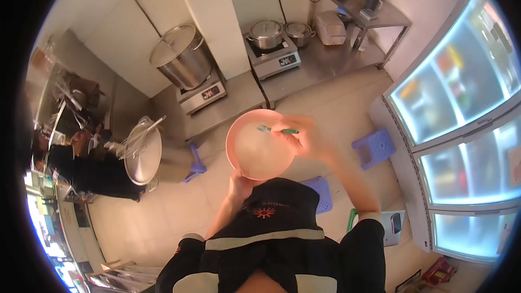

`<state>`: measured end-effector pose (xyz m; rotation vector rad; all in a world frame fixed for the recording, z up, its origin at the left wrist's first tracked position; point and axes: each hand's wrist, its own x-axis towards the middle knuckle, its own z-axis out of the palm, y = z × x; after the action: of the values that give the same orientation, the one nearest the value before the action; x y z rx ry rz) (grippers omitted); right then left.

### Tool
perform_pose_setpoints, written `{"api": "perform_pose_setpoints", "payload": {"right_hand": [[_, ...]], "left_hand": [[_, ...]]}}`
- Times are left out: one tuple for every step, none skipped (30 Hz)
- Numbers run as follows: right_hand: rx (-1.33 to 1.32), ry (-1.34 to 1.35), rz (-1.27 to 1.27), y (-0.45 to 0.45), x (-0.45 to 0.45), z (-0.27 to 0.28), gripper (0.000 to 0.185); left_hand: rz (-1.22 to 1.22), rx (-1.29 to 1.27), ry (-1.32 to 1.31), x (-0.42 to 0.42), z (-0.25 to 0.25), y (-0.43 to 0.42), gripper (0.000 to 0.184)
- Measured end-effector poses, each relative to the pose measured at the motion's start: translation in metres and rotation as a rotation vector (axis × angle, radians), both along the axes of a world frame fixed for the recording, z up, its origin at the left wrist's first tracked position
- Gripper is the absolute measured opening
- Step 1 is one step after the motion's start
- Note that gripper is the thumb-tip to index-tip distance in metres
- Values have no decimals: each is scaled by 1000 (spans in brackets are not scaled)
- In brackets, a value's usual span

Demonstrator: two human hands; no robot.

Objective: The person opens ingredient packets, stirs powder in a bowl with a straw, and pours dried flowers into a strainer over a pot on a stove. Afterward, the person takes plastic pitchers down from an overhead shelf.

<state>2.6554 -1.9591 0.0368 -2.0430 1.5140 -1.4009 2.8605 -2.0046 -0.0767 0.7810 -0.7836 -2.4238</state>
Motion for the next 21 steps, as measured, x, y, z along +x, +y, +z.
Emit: {"api": "perform_pose_setpoints", "payload": {"right_hand": [[14, 60, 48, -8, -16, 2, 6], [19, 49, 29, -14, -34, 2, 6], [71, 138, 2, -19, -51, 1, 6], [127, 228, -25, -24, -67, -3, 6], [134, 222, -50, -26, -82, -9, 6], [166, 178, -149, -26, -95, -17, 7], [192, 140, -247, -29, -110, -25, 8], [190, 148, -274, -29, -126, -33, 8], [324, -27, -411, -29, -140, -45, 10], [455, -210, -547, -31, -150, -58, 13], [447, -209, -580, -40, -160, -71, 13], [369, -494, -700, -46, -168, -84, 17], [286, -778, -814, -49, -174, -96, 22], [260, -899, -902, -55, -179, -106, 23], [225, -1019, -987, -64, -183, -112, 24], [206, -1006, -1012, -76, -188, -114, 24], [125, -1124, -1043, -90, -192, -117, 24], [49, -1257, -1078, -102, -195, -121, 24], [51, -1281, -1116, -114, -198, -122, 24], [-13, -1293, -1135, -126, -210, -120, 24], [-89, -1292, -1146, -136, -224, -119, 24]], "left_hand": [[-14, 4, -6, -12, -2, -10, 68], [-71, -11, -5, -24, -4, -20, 67], [-131, -25, -3, -35, -8, -30, 67], [-156, -21, -10, -49, -12, -42, 67], [-190, -4, 7, -66, -16, -55, 69], [-224, 12, 30, -84, -21, -68, 70], [-249, 11, 37, -103, -27, -82, 70], [-276, -13, 50, -123, -32, -96, 72], [-306, -35, 60, -143, -35, -109, 74], [-335, -35, 65, -164, -33, -121, 74], [-337, -51, 43, -190, -26, -134, 76], [-338, -65, 21, -211, -21, -147, 79], [-367, -54, 27, -228, -28, -160, 79], [-415, -35, 8, -250, -42, -173, 80], [-464, -20, -9, -273, -48, -184, 82], [-489, -22, 10, -297, -41, -192, 82], [-455, -77, 1, -316, -29, -198, 82], [-426, -124, -25, -329, -24, -203, 83], [-462, -108, -48, -339, -30, -208, 83], [-474, -68, -59, -356, -39, -214, 82], [-482, -38, -58, -374, -40, -220, 81]]}}
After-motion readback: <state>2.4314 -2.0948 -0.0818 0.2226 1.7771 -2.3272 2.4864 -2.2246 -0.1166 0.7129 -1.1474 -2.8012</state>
